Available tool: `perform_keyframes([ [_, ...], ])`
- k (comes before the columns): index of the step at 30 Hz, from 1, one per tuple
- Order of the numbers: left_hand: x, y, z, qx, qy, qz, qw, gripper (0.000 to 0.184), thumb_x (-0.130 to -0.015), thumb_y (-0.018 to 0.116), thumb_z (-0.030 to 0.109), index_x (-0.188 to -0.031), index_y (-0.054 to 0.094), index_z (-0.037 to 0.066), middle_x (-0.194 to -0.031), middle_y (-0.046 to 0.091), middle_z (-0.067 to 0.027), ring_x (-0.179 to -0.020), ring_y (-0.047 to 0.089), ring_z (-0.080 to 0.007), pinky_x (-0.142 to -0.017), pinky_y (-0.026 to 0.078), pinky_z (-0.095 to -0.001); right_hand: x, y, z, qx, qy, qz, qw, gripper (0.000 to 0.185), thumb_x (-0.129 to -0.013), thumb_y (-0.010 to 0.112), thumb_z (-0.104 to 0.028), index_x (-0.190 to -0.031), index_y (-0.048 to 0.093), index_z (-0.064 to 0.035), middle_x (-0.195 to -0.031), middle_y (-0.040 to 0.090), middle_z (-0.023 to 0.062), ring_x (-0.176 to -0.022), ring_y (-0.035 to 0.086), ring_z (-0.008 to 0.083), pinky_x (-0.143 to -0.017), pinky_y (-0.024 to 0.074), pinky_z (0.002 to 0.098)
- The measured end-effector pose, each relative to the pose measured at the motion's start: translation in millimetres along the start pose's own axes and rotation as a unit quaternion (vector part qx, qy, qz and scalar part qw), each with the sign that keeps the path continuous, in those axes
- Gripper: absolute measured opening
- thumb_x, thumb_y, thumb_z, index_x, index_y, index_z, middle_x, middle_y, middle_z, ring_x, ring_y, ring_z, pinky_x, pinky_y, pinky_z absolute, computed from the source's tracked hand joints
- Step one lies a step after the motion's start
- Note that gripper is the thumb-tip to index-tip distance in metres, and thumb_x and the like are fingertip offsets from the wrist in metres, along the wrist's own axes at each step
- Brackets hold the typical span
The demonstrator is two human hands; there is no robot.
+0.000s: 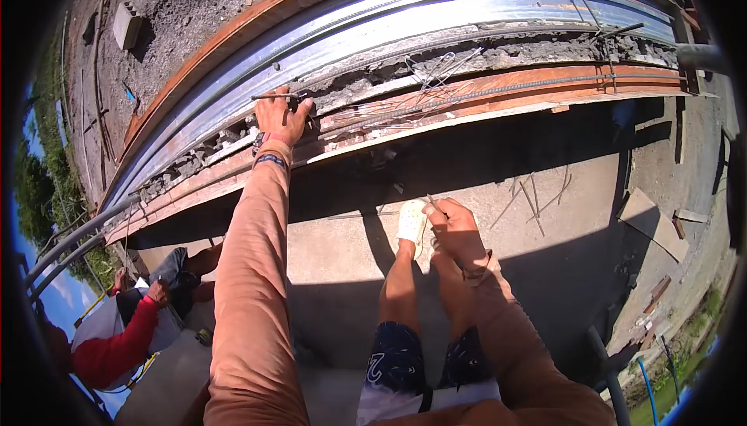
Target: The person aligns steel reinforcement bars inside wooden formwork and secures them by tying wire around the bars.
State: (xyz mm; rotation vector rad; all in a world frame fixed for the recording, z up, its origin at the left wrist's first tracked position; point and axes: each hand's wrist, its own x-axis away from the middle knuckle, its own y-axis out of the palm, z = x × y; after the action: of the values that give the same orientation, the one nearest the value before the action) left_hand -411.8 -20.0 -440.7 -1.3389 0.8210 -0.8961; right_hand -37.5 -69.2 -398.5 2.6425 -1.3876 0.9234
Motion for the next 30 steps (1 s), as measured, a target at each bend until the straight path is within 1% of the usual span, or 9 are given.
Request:
perform_keyframes([
  [2,-2.7,-11.2,6.2,-0.005,-0.005,-0.037,0.999,0.061,-0.072,0.067,0.047,-0.115,0.056,0.006,-0.114,0.053,-0.0211,-0.108,0.046,-0.0347,-0.093,0.034,-0.0434,-37.8,-24.9,-49.7,0.002,-0.04,0.052,0.998,0.017,-0.085,0.056,-0.017,-0.088,0.06,-0.0008,-0.072,0.055,0.0137,-0.064,0.056,0.026,-0.059,0.0425,0.0346],
  [4,-4.7,-18.3,8.8,-0.008,-0.007,-0.061,0.998,0.061,-0.072,0.068,0.047,-0.115,0.055,0.006,-0.113,0.054,-0.0209,-0.107,0.047,-0.0349,-0.092,0.034,-0.0429,-79.4,-35.2,-74.8,0.046,-0.121,0.112,0.985,0.017,-0.083,0.058,-0.018,-0.089,0.059,-0.0016,-0.072,0.058,0.0173,-0.066,0.057,0.0348,-0.059,0.044,0.0371],
  [7,-6.9,-21.6,10.5,-0.019,-0.005,-0.084,0.996,0.054,-0.071,0.069,0.045,-0.109,0.056,0.008,-0.101,0.055,-0.0191,-0.1,0.048,-0.0345,-0.089,0.034,-0.0442,-133.1,-34.9,-93.0,0.204,-0.139,0.141,0.959,0.023,-0.081,0.059,-0.021,-0.094,0.058,-0.0025,-0.086,0.06,0.0194,-0.083,0.058,0.0377,-0.07,0.045,0.0442],
  [9,-7.1,-17.6,7.8,-0.009,0.008,-0.049,0.999,0.053,-0.071,0.069,0.044,-0.108,0.056,0.008,-0.105,0.053,-0.0187,-0.105,0.045,-0.033,-0.091,0.032,-0.0433,-153.9,-28.3,-92.7,0.31,-0.153,0.148,0.926,0.026,-0.081,0.06,-0.022,-0.098,0.057,-0.0034,-0.088,0.059,0.0194,-0.082,0.058,0.0387,-0.07,0.0461,0.0454],
  [10,-7.1,-21.3,9.1,0.009,-0.029,-0.101,0.994,0.054,-0.071,0.07,0.043,-0.109,0.056,0.008,-0.108,0.051,-0.0182,-0.108,0.042,-0.0322,-0.093,0.031,-0.0422,-163.0,-24.7,-91.3,0.331,-0.136,0.126,0.925,0.031,-0.08,0.062,-0.025,-0.102,0.055,-0.0046,-0.087,0.057,0.0192,-0.081,0.058,0.0393,-0.07,0.0464,0.0466],
  [13,-5.1,-25.9,8.6,0.017,0.001,-0.07,0.997,0.051,-0.072,0.068,0.042,-0.108,0.055,0.009,-0.102,0.052,-0.0185,-0.102,0.045,-0.0348,-0.091,0.033,-0.0442,-177.5,-14.3,-79.8,0.378,-0.09,0.118,0.914,0.029,-0.078,0.065,-0.026,-0.092,0.055,-0.0029,-0.085,0.057,0.0191,-0.082,0.058,0.0391,-0.069,0.0464,0.0468],
  [19,-2.3,-22.3,0.5,0.065,0.04,-0.074,0.994,0.056,-0.073,0.065,0.046,-0.11,0.052,0.006,-0.103,0.048,-0.0179,-0.107,0.041,-0.0337,-0.098,0.024,-0.0457,-181.0,-8.9,-73.8,0.394,-0.058,0.126,0.908,0.025,-0.08,0.062,-0.024,-0.088,0.054,-0.0027,-0.085,0.057,0.0202,-0.081,0.056,0.0416,-0.07,0.0446,0.049],
  [22,-2.4,-35.7,2.0,0.071,0.027,-0.139,0.987,0.065,-0.071,0.07,0.041,-0.119,0.044,0.007,-0.114,0.044,-0.0196,-0.113,0.036,-0.0335,-0.102,0.02,-0.0468,-180.7,-9.2,-83.5,0.305,-0.021,0.193,0.932,0.027,-0.081,0.061,-0.023,-0.093,0.049,-0.0023,-0.087,0.059,0.0213,-0.082,0.057,0.0408,-0.069,0.0442,0.0488],
  [30,1.0,-18.7,-8.6,0.072,0.058,-0.093,0.991,0.063,-0.075,0.066,0.037,-0.125,0.044,0.006,-0.115,0.044,-0.0203,-0.114,0.037,-0.0357,-0.102,0.022,-0.0472,-192.6,-12.3,-69.5,0.345,-0.075,0.192,0.916,0.018,-0.082,0.058,-0.02,-0.09,0.055,-0.0042,-0.087,0.058,0.0186,-0.085,0.056,0.0389,-0.07,0.0441,0.0475],
])
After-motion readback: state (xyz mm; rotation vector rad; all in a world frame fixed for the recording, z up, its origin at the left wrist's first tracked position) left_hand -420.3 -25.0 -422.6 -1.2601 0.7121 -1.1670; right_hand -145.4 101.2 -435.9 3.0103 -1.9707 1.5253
